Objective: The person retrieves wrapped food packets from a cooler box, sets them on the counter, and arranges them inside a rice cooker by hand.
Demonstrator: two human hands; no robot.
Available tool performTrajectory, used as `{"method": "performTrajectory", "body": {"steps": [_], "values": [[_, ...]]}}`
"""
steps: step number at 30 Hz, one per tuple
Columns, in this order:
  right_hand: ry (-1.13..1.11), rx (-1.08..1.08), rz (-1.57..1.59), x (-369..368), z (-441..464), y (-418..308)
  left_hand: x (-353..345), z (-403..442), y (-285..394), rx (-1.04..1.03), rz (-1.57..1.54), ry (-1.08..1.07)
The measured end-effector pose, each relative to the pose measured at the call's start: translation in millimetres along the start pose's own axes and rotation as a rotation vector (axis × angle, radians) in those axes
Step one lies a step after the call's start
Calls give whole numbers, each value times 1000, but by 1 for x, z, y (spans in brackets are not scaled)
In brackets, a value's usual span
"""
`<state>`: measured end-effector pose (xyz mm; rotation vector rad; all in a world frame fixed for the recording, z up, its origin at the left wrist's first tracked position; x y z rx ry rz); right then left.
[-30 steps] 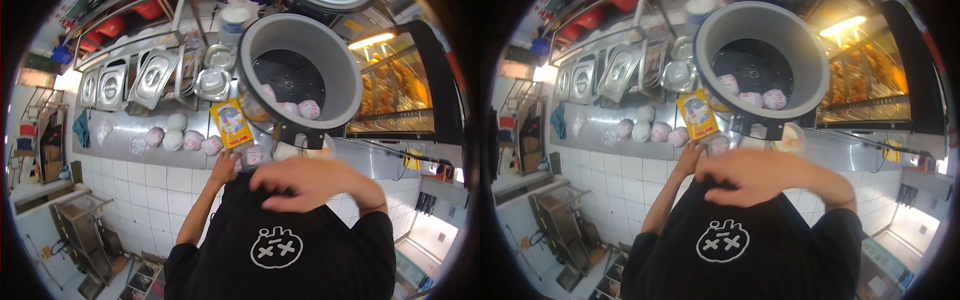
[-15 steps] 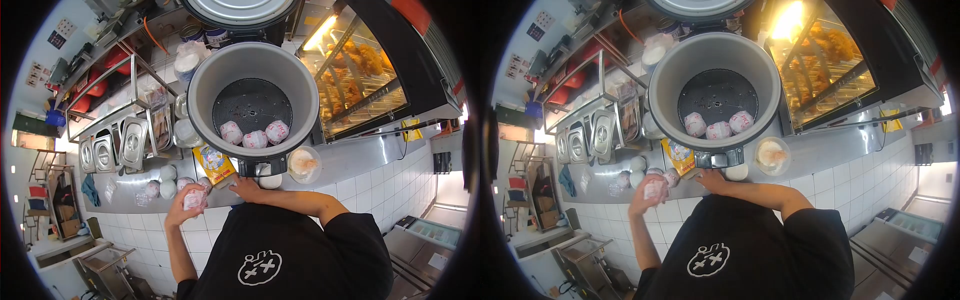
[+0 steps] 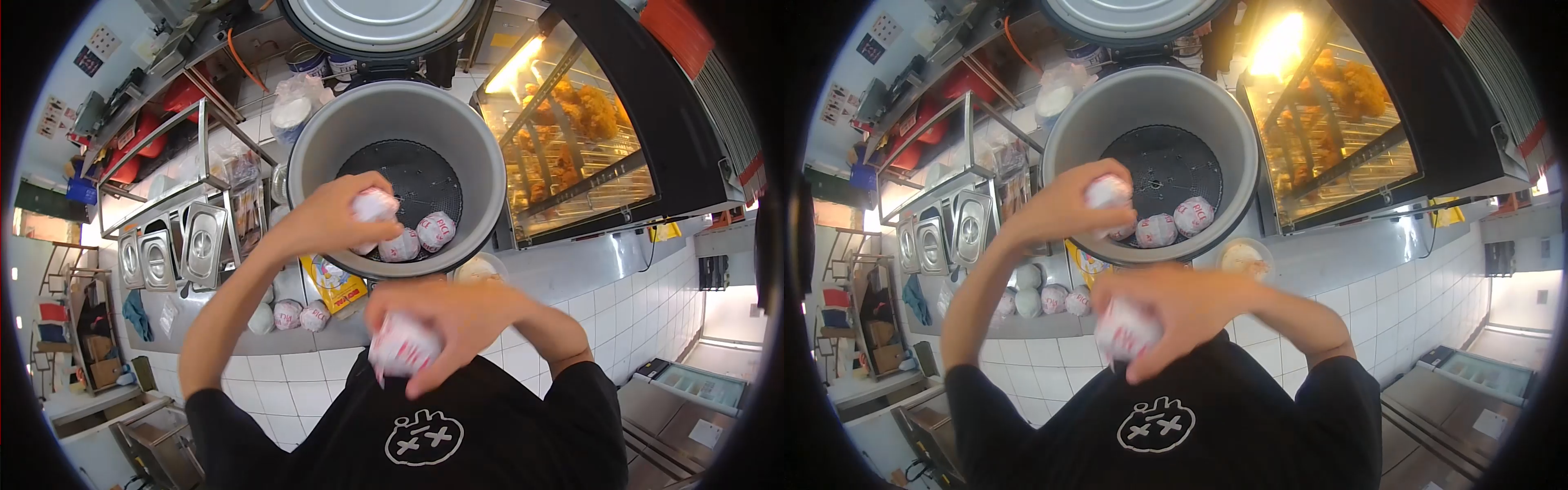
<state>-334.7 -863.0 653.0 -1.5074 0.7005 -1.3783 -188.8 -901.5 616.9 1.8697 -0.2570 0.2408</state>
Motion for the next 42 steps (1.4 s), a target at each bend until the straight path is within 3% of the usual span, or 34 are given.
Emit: {"method": "performTrajectory", "body": {"steps": [4, 7, 10, 11, 15, 18, 21, 24, 27, 30, 32, 34, 37, 39, 41, 42], "values": [[479, -208, -433, 122, -19, 22, -40, 73, -96, 375, 28, -103], [533, -532, -514, 160, -30, 61, -62, 95, -123, 526, 87, -102], [470, -641, -583, 168, -33, 95, -80, 94, -134, 730, -13, -129], [400, -670, -625, 169, -31, 104, -89, 88, -138, 844, 12, -200], [65, -790, -727, 155, -22, 146, -101, 84, -159, 939, 256, -432], [-216, -856, -814, 130, -9, 181, -111, 110, -153, 500, 800, -581], [-625, -964, -819, 96, 1, 219, -111, 99, -130, 454, 852, -678], [-797, -928, -818, 67, 5, 232, -106, 89, -118, 510, 852, -754], [-857, -1123, -587, 42, -8, 233, -98, 84, -121, 448, 802, -724], [-1129, -954, -771, 16, 2, 259, -63, 74, -85, 290, 900, -433], [-1085, -879, -831, 23, 8, 237, -33, 32, -10, -151, 847, -78], [-1083, -930, -853, 24, 6, 239, 3, -34, 43, -493, 553, 240], [-1040, -1018, -817, 33, 7, 234, 58, -125, 17, -429, 112, 580], [-979, -996, -789, 38, 11, 236, 78, -169, -70, -220, -40, 823], [-886, -958, -833, 49, 27, 231, 61, -186, -187, 148, -55, 788], [-829, -918, -892, 58, 38, 227, 35, -186, -246, 29, 52, 690]]}}
Point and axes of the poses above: each hand's wrist, its own z-axis towards the middle knuckle, its own x-axis out of the back of the hand, y = z × x, the point moved 9 cm from there along z, towards the middle knuckle, and after that the axes turned 14 degrees about -z, right-handed, at the moved point
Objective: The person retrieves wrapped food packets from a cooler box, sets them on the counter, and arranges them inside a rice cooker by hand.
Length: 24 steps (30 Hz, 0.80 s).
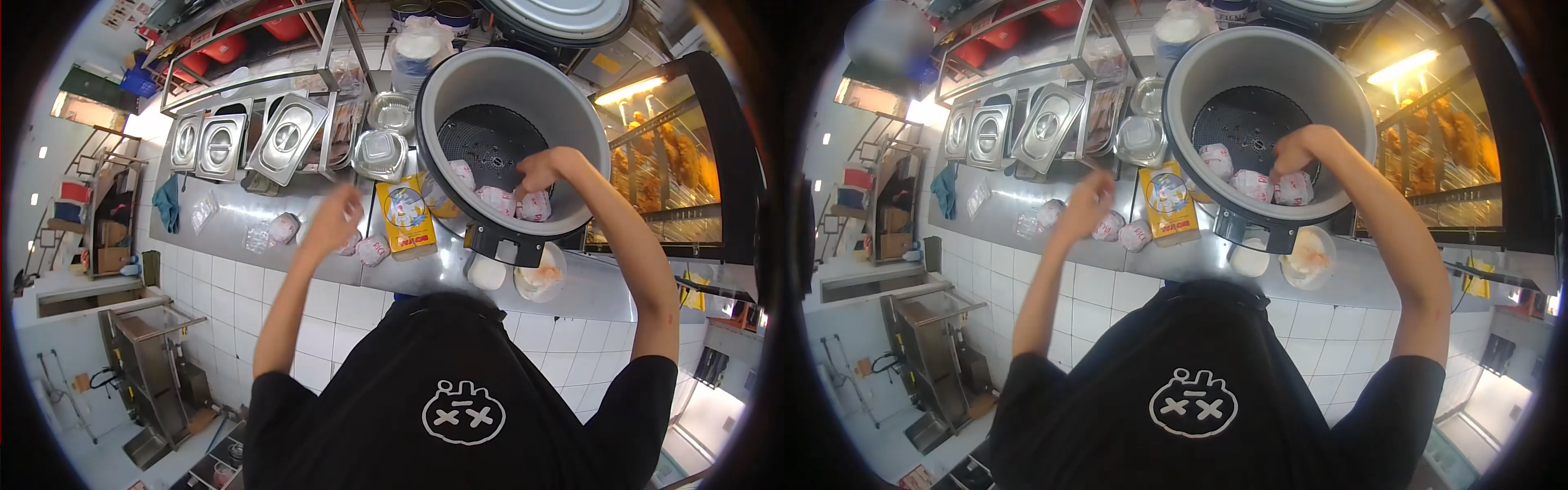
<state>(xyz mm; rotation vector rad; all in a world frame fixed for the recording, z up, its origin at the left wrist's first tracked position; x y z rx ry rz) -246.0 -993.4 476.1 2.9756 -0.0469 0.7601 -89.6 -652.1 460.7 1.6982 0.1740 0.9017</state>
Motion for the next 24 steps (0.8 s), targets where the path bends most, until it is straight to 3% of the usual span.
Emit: {"method": "performTrajectory", "body": {"steps": [1, 3, 6, 8, 11, 14, 15, 17, 19, 21, 23, 24], "values": [[75, -7, -29, 12, -4, 0, -28, -24, -47, -143, 58, -90], [404, 16, 37, 54, -30, -12, -83, -62, -95, 38, 493, -267], [933, 188, 151, 101, -99, -53, -117, -79, -128, -24, 697, -143], [1047, 316, 289, 114, -151, -83, -128, -75, -134, 63, 659, -178], [1093, 412, 511, 105, -198, -106, -116, -76, -119, 234, 465, -319], [1137, 511, 611, 69, -225, -111, -114, -89, -127, 354, -112, -580], [1065, 584, 695, 51, -229, -110, -105, -93, -100, 414, -232, -727], [929, 706, 861, 12, -231, -106, -75, -83, -16, 335, -488, -812], [742, 827, 1000, -26, -219, -113, -39, -56, 56, -32, -301, -767], [591, 889, 1073, -61, -198, -121, -16, -26, 126, 124, -361, -740], [481, 892, 1087, -91, -172, -135, -3, 10, 216, -168, -236, -616], [464, 871, 1092, -102, -160, -139, -10, 28, 241, -195, -150, -613]]}}
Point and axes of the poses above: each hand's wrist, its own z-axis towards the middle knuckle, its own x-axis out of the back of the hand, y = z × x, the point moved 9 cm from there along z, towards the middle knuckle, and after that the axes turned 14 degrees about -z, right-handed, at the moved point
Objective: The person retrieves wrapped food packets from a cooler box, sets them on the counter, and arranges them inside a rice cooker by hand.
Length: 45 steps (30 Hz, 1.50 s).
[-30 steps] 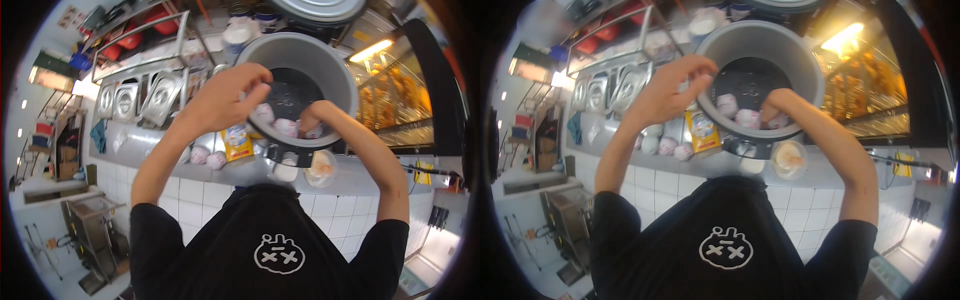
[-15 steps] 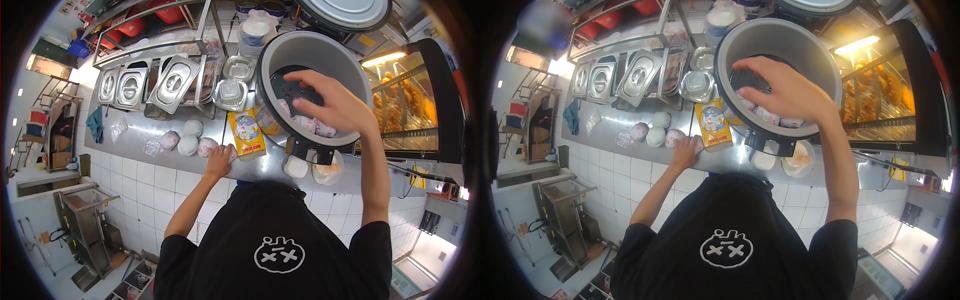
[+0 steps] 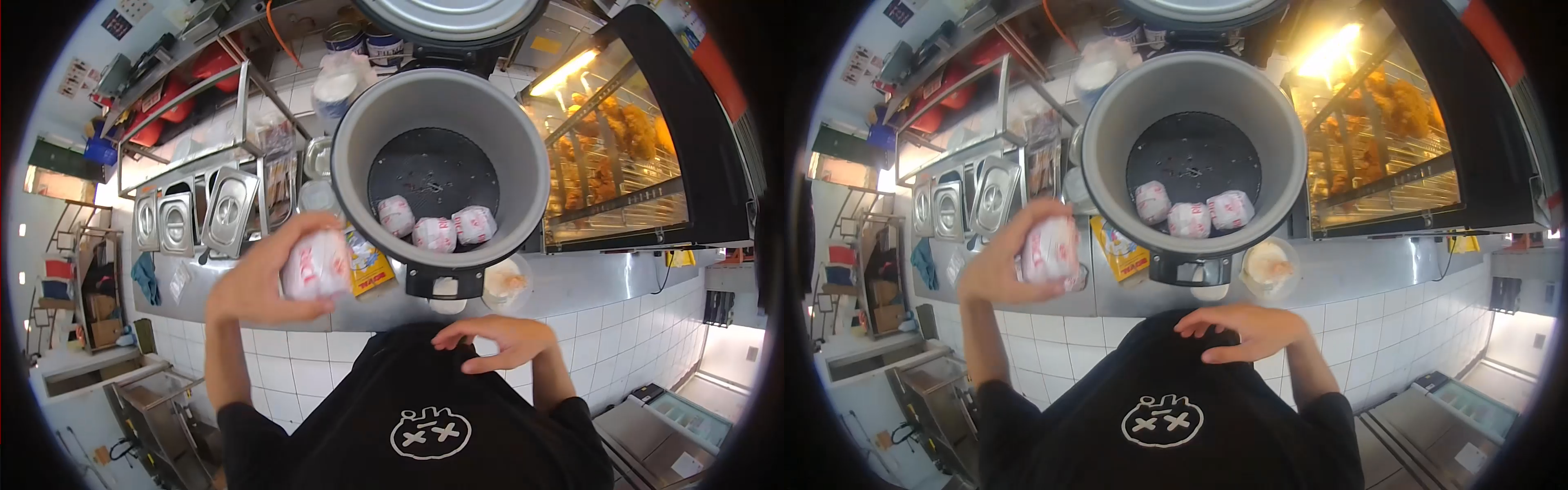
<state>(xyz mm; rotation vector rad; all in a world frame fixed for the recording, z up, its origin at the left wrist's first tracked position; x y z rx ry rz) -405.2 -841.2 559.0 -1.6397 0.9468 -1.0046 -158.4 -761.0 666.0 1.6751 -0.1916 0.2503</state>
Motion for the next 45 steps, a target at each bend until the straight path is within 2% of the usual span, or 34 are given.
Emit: {"method": "performTrajectory", "body": {"steps": [2, 5, 7, 9, 11, 15, 18, 21, 24, 30, 33, 36, 38, 40, 42, 44, 45], "values": [[-8, -48, 7, -13, 2, 25, 3, 54, 27, 4, 176, -8], [69, -74, 60, -15, -5, 55, -21, 141, 18, -64, 463, -231], [126, -53, 187, -14, -16, 69, -42, 188, -28, -17, 694, -454], [177, -49, 267, -14, -27, 85, -65, 211, -83, 136, 1001, -693], [223, -61, 294, -12, -40, 105, -80, 212, -136, 185, 1096, -877], [279, -99, 351, -16, -59, 143, -97, 192, -171, 303, 790, -1040], [251, -128, 342, -20, -65, 158, -95, 188, -178, 493, 746, -1025], [176, -147, 323, -20, -60, 168, -92, 194, -194, 518, 827, -1008], [134, -147, 248, -17, -50, 167, -90, 190, -204, 832, 553, -854], [171, -135, 198, -12, -41, 162, -94, 182, -198, 893, 716, -959], [205, -175, 204, -14, -43, 164, -98, 183, -184, 883, 686, -915], [263, -205, 193, -14, -44, 168, -104, 191, -200, 727, 768, -946], [296, -209, 202, -16, -48, 168, -97, 198, -184, 550, 880, -822], [315, -214, 194, -18, -47, 166, -81, 194, -108, 375, 1063, -539], [331, -238, 204, -18, -44, 158, -64, 170, -19, -148, 869, -187], [315, -207, 213, -19, -39, 138, -32, 111, 58, -286, 480, 151], [300, -161, 203, -18, -36, 121, -11, 73, 59, -317, 345, 376]]}}
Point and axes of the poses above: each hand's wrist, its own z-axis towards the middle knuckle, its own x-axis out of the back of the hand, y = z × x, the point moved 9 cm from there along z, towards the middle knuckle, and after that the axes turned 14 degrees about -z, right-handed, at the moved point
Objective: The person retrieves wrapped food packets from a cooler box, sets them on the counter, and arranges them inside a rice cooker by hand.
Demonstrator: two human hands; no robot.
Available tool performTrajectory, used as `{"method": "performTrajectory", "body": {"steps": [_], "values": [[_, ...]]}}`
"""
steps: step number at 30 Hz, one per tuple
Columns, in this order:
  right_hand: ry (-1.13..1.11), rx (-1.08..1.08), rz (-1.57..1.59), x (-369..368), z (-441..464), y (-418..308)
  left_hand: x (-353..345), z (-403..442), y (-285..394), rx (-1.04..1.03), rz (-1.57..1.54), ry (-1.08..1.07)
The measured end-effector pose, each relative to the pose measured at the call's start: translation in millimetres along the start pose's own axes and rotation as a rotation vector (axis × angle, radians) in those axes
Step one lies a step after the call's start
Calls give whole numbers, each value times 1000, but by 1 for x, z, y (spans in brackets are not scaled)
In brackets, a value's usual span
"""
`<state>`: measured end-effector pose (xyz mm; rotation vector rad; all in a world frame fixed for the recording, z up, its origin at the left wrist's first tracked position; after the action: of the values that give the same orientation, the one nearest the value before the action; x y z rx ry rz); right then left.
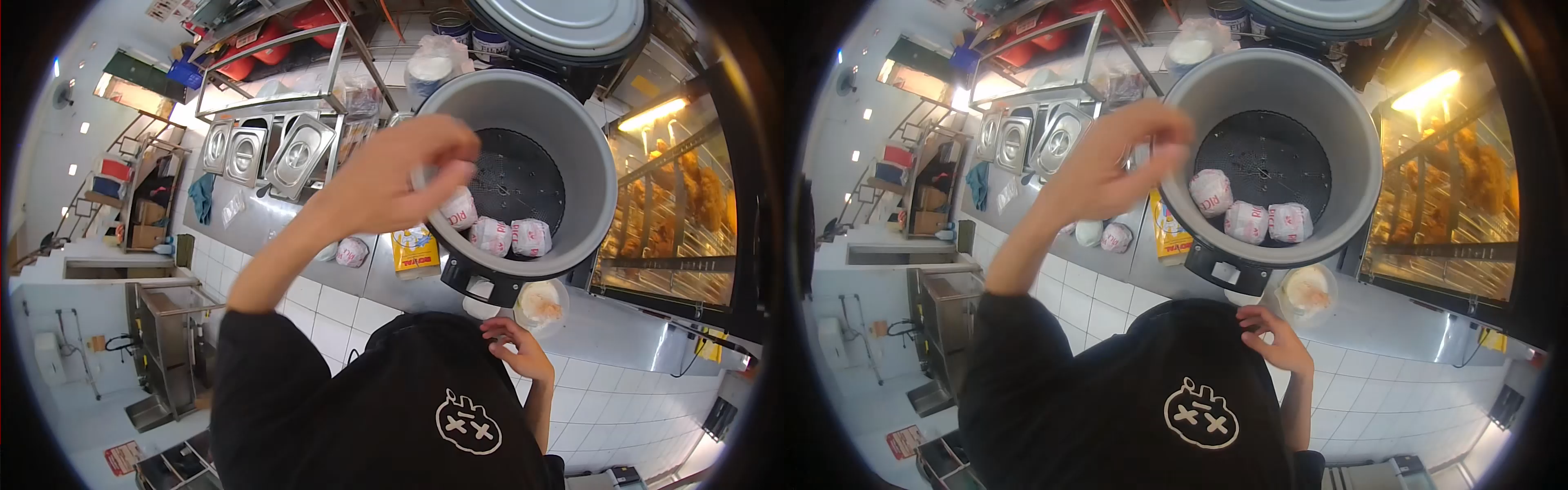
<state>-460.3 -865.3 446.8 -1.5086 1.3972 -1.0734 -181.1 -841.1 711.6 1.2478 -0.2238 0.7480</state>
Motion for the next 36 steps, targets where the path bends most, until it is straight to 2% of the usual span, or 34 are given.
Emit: {"method": "performTrajectory", "body": {"steps": [1, 3, 5, 7, 8, 9, 11, 12, 15, 16, 19, 20, 24, 28, 31, 33, 35, 36], "values": [[-18, 42, -4, -4, 0, -24, 33, -32, -8, 32, -101, 239], [-125, 298, 35, -18, 1, -105, 81, -132, -70, -5, 9, 790], [-330, 609, 80, -44, -4, -181, 66, -203, -146, 201, 296, 848], [-666, 770, 176, -81, -21, -217, 15, -277, -247, 511, 322, 538], [-624, 789, 157, -86, -19, -239, -12, -314, -280, 571, 485, 420], [-681, 792, 169, -94, -19, -245, -39, -344, -299, 616, 645, 294], [-776, 795, 187, -103, -22, -254, -76, -366, -316, 705, 752, 39], [-757, 789, 189, -101, -24, -259, -84, -363, -310, 714, 747, 12], [-882, 992, 129, -97, -44, -268, -98, -364, -326, 739, 688, -46], [-937, 994, 175, -98, -48, -266, -103, -362, -327, 752, 662, -60], [-654, 913, 249, -93, -34, -269, -104, -341, -290, 677, 429, -112], [-599, 866, 218, -93, -34, -265, -99, -348, -292, 598, 297, 34], [-589, 974, 166, -75, -55, -252, -107, -366, -302, 624, 372, 0], [-477, 919, 185, -44, -64, -233, -101, -370, -319, 985, -640, 158], [-373, 806, 239, -30, -65, -216, -75, -290, -232, 960, -1407, 118], [-354, 779, 250, -26, -65, -204, -43, -224, -175, 752, -1335, 71], [-352, 749, 253, -24, -64, -193, -19, -157, -122, 616, -1135, -18], [-354, 756, 242, -23, -64, -189, -12, -125, -104, 532, -870, -72]]}}
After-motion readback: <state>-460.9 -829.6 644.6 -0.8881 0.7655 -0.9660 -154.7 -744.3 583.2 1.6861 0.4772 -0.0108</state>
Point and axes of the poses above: each hand's wrist, its own z-axis towards the middle knuckle, its own x-axis out of the back of the hand, y = z × x, the point moved 9 cm from there along z, towards the middle knuckle, and after that the axes turned 14 degrees about -z, right-handed, at the moved point
